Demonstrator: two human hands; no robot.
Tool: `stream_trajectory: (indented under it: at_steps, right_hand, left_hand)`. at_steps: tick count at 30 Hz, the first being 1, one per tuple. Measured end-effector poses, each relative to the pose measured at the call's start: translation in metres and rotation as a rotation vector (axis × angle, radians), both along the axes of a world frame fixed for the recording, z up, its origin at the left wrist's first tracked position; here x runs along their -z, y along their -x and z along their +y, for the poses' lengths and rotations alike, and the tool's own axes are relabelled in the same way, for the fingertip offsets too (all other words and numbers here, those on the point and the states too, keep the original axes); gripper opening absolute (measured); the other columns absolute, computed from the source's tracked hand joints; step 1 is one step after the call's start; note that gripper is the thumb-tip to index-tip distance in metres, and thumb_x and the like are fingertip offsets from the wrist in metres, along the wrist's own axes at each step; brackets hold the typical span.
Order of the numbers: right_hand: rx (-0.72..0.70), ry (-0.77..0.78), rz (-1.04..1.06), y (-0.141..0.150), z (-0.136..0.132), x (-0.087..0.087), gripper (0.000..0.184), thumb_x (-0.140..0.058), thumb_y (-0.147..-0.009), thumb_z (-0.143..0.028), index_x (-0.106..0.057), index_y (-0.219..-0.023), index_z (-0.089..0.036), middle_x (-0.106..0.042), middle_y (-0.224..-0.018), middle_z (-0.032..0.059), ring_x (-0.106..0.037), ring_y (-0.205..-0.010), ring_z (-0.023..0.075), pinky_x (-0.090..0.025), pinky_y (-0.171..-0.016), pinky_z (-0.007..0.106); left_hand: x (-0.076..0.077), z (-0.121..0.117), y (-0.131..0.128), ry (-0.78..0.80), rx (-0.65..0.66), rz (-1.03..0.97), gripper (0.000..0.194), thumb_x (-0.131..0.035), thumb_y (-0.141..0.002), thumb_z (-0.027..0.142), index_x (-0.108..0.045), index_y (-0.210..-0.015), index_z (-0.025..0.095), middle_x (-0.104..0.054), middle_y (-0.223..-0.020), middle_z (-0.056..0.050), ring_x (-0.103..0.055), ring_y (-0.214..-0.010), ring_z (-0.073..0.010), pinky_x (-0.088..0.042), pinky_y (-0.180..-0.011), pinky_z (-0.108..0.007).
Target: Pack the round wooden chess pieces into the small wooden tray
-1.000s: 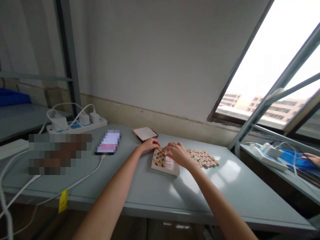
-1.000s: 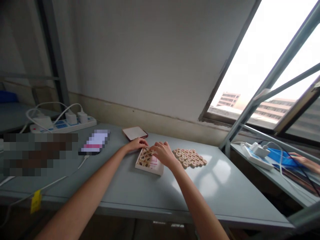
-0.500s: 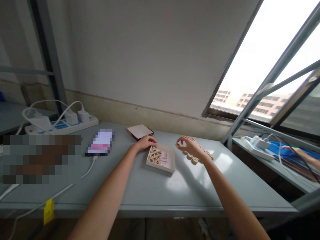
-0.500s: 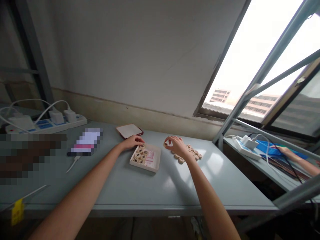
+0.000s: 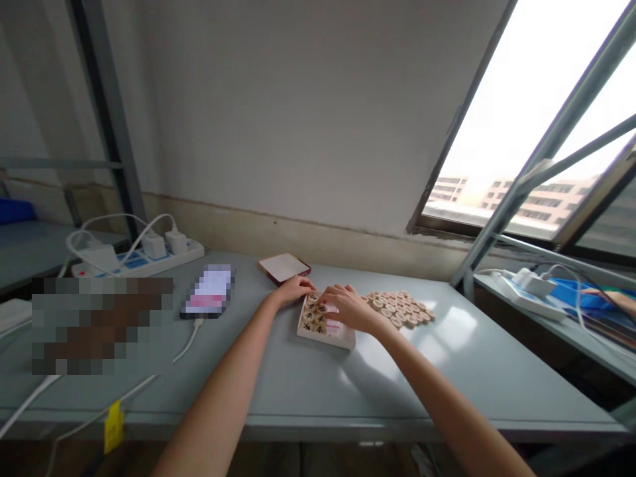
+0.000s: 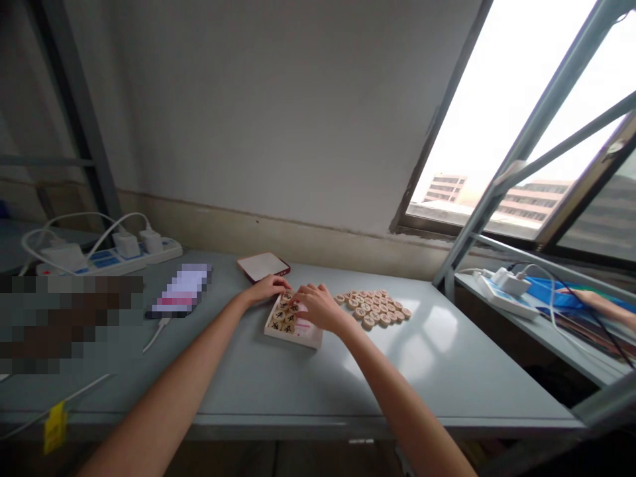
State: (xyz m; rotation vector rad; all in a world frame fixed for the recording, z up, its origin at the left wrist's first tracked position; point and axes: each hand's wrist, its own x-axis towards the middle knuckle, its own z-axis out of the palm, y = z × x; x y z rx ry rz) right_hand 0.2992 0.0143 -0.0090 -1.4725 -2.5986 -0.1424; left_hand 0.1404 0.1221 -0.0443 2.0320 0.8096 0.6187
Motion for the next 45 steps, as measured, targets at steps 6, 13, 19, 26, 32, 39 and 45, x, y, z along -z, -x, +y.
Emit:
stream_trajectory:
  at_steps: [6, 13, 19, 26, 32, 39, 45]
  right_hand:
    - [0.110, -0.042, 0.125, -0.029, -0.003, -0.008, 0.018, -0.061, -0.074, -0.033, -0.059, -0.090, -0.026, -0.057, -0.094, 0.0020, -0.049, -0.092, 0.0198, -0.033, -0.079, 0.034]
    - [0.316, 0.008, 0.025, -0.093, -0.023, -0.014, 0.021, -0.059, -0.073, -0.026, -0.060, -0.094, -0.030, -0.058, -0.095, 0.0035, -0.051, -0.092, 0.0231, -0.036, -0.078, 0.038]
    - [0.311, -0.045, 0.153, -0.084, -0.029, -0.008, 0.021, -0.057, -0.076, -0.025, -0.058, -0.096, -0.028, -0.058, -0.093, 0.0035, -0.053, -0.086, 0.0198, -0.038, -0.074, 0.034]
    - [0.018, 0.116, 0.155, -0.022, -0.026, -0.014, 0.025, -0.062, -0.075, -0.027, -0.058, -0.099, -0.029, -0.057, -0.098, 0.0016, -0.051, -0.091, 0.0192, -0.033, -0.079, 0.034]
    - [-0.051, 0.104, 0.099, -0.003, -0.015, -0.006, 0.028, -0.066, -0.071, -0.036, -0.058, -0.097, -0.028, -0.059, -0.096, 0.0011, -0.052, -0.089, 0.0197, -0.033, -0.075, 0.031]
    - [0.020, 0.035, 0.117, -0.012, -0.017, -0.012, 0.020, -0.065, -0.070, -0.037, -0.062, -0.085, -0.024, -0.059, -0.088, 0.0023, -0.052, -0.083, 0.0188, -0.036, -0.072, 0.030]
    - [0.187, 0.038, 0.132, -0.074, -0.033, -0.019, 0.019, -0.060, -0.073, -0.034, -0.061, -0.089, -0.025, -0.060, -0.083, 0.0016, -0.054, -0.077, 0.0167, -0.038, -0.067, 0.027]
  left_hand:
    - [-0.002, -0.002, -0.002, 0.029, -0.022, -0.011, 0.021, -0.047, -0.060, 0.017, -0.063, -0.071, 0.012, -0.064, -0.077, -0.005, -0.057, -0.075, -0.0166, -0.042, -0.070, -0.024]
    - [0.002, 0.001, -0.004, 0.058, -0.027, -0.026, 0.019, -0.046, -0.059, 0.018, -0.061, -0.069, 0.012, -0.063, -0.073, -0.004, -0.056, -0.071, -0.0153, -0.042, -0.068, -0.023]
    - [-0.001, -0.001, -0.004, 0.042, -0.018, -0.005, 0.020, -0.046, -0.060, 0.018, -0.062, -0.070, 0.012, -0.063, -0.073, -0.003, -0.056, -0.072, -0.0155, -0.042, -0.068, -0.024]
    - [-0.001, -0.001, -0.004, 0.029, -0.032, 0.006, 0.021, -0.045, -0.061, 0.019, -0.062, -0.070, 0.013, -0.063, -0.074, -0.004, -0.056, -0.073, -0.0159, -0.042, -0.069, -0.024]
    - [-0.001, 0.000, -0.004, 0.005, -0.015, 0.005, 0.022, -0.045, -0.060, 0.020, -0.062, -0.071, 0.011, -0.063, -0.073, -0.004, -0.056, -0.073, -0.0160, -0.042, -0.070, -0.025]
    - [-0.002, -0.002, -0.004, 0.010, -0.017, 0.021, 0.023, -0.045, -0.059, 0.020, -0.062, -0.072, 0.012, -0.063, -0.076, -0.005, -0.056, -0.075, -0.0167, -0.043, -0.070, -0.025]
    - [0.000, -0.002, -0.005, 0.042, -0.020, 0.022, 0.023, -0.045, -0.060, 0.018, -0.061, -0.074, 0.011, -0.062, -0.075, -0.004, -0.055, -0.072, -0.0151, -0.042, -0.069, -0.024]
